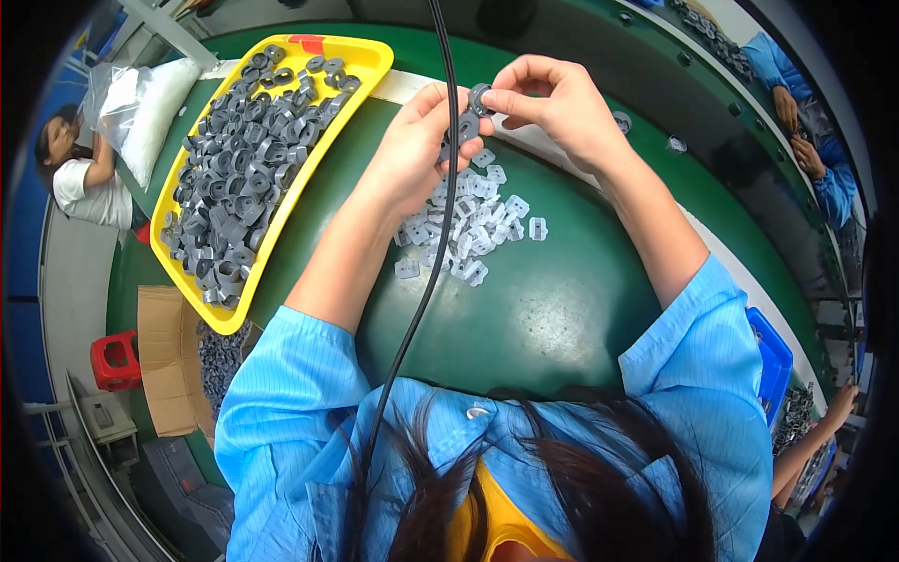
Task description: The person dumps small plastic clips from a tray onto the work surface, then repeatedly assembles components by fitting the clips onto grey plastic parts by hand.
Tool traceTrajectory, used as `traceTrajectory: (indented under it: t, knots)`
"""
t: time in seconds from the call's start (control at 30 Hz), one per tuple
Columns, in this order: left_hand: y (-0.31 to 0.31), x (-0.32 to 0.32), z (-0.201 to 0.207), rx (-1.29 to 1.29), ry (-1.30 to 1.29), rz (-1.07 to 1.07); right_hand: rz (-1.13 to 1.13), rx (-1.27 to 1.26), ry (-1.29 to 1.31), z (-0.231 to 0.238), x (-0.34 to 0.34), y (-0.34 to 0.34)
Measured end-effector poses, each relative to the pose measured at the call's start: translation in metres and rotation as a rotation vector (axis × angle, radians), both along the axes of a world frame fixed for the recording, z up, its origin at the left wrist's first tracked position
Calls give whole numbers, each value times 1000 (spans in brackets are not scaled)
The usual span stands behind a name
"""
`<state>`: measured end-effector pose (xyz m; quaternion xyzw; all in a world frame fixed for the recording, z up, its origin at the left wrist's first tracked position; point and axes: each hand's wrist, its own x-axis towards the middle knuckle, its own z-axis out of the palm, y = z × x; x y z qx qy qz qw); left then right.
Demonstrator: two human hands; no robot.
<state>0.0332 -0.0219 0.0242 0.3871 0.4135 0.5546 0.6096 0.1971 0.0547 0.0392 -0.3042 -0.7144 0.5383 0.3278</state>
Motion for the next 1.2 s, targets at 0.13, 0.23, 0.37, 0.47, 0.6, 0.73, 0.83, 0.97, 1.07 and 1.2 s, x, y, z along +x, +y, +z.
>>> traceTrajectory:
  t: [0.13,0.23,0.37,0.47,0.6,0.73,0.83,0.97,1.07,1.2]
  knots:
    - [-2,0,11,-87,244,-46,210,-199,-93,11,9,5]
    - [-1,-3,11,-111,197,-92,208,-252,-105,7,10,9]
    - [3,-9,10,-201,100,-111,226,-274,-32,9,8,3]
    - [1,-8,11,-215,79,-74,185,-161,-97,12,6,-2]
    - [0,-12,8,-200,0,-30,-38,151,-190,8,-5,-16]
    - [2,-16,8,-181,-123,-106,-37,828,84,2,-9,-20]
    - [2,-17,7,-99,-146,-237,171,1090,141,8,-11,-24]
    - [3,-23,5,-37,55,-41,147,586,73,5,-8,-27]
    - [10,-42,-4,-32,98,39,-36,73,20,-12,4,22]
    - [16,-43,-16,16,471,186,-314,56,-268,-42,33,63]
